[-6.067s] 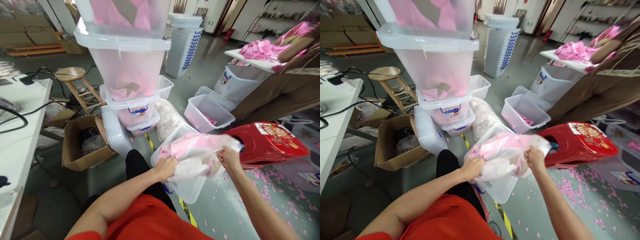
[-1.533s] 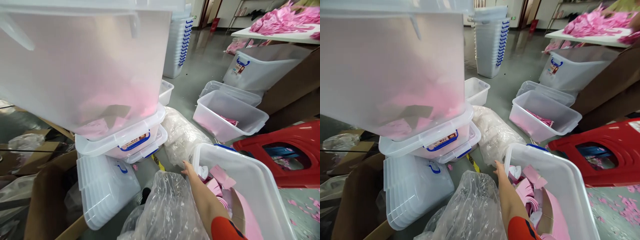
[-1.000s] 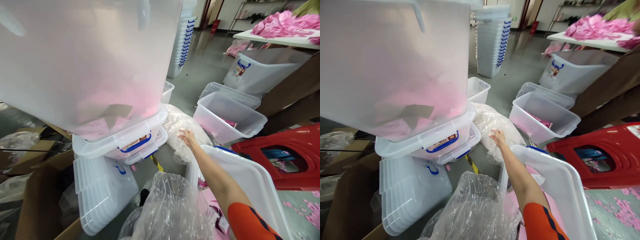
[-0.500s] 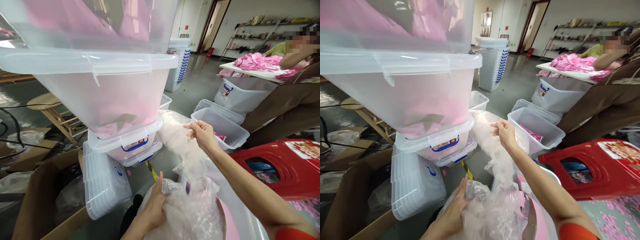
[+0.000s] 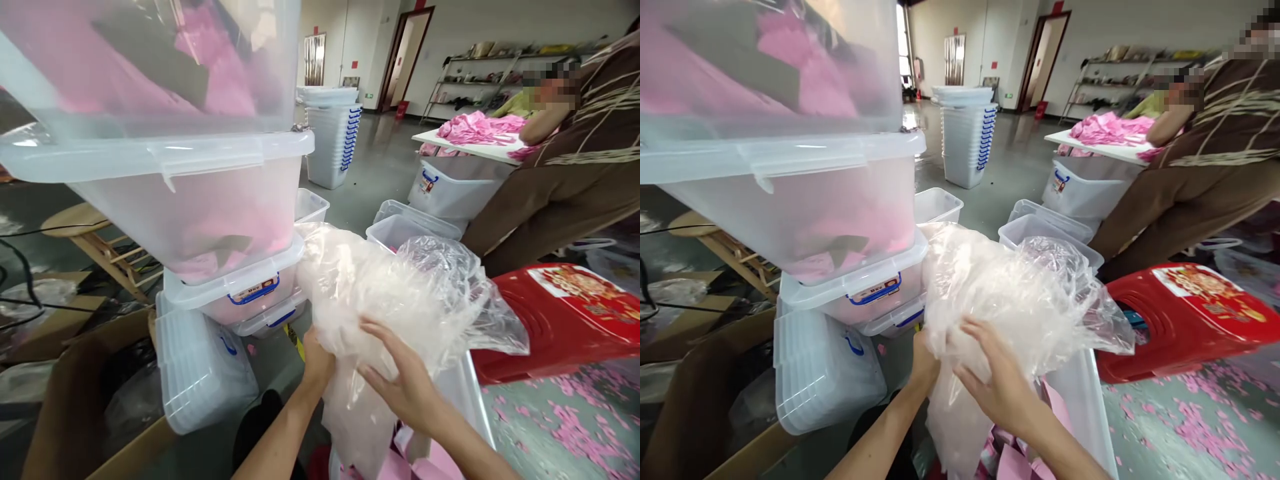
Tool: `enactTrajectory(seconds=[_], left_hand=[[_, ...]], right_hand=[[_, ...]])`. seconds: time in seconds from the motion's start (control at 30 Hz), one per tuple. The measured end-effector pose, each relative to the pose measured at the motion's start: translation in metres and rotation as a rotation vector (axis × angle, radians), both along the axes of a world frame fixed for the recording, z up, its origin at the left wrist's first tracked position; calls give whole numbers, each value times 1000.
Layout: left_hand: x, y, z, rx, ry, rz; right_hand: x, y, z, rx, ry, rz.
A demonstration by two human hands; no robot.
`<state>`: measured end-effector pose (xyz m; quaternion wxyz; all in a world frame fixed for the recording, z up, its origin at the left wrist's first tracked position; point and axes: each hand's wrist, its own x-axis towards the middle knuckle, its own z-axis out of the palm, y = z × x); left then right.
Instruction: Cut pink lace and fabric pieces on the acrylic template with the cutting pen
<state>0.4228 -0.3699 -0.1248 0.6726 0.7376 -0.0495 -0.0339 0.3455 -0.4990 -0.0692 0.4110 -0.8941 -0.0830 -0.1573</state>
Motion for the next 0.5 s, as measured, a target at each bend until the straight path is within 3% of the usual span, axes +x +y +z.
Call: enactTrajectory(seconds=[0.1, 0.2, 0.27, 0.37, 0.5], left_hand=[[-15, 5, 12, 74, -67, -89], [-34, 5, 20, 161, -125, -235], [-41, 11, 27, 221, -150, -351], [-42, 29, 41, 300, -211, -512], [-49, 37, 48, 307, -264, -500]], right_hand=[[-33, -15, -38, -107, 51, -211], [-53, -10, -85, 82, 116, -262], [-62, -10, -105, 269, 169, -286], [-71, -27, -110, 455, 263, -315], [-55, -52, -90, 533, 228, -501]])
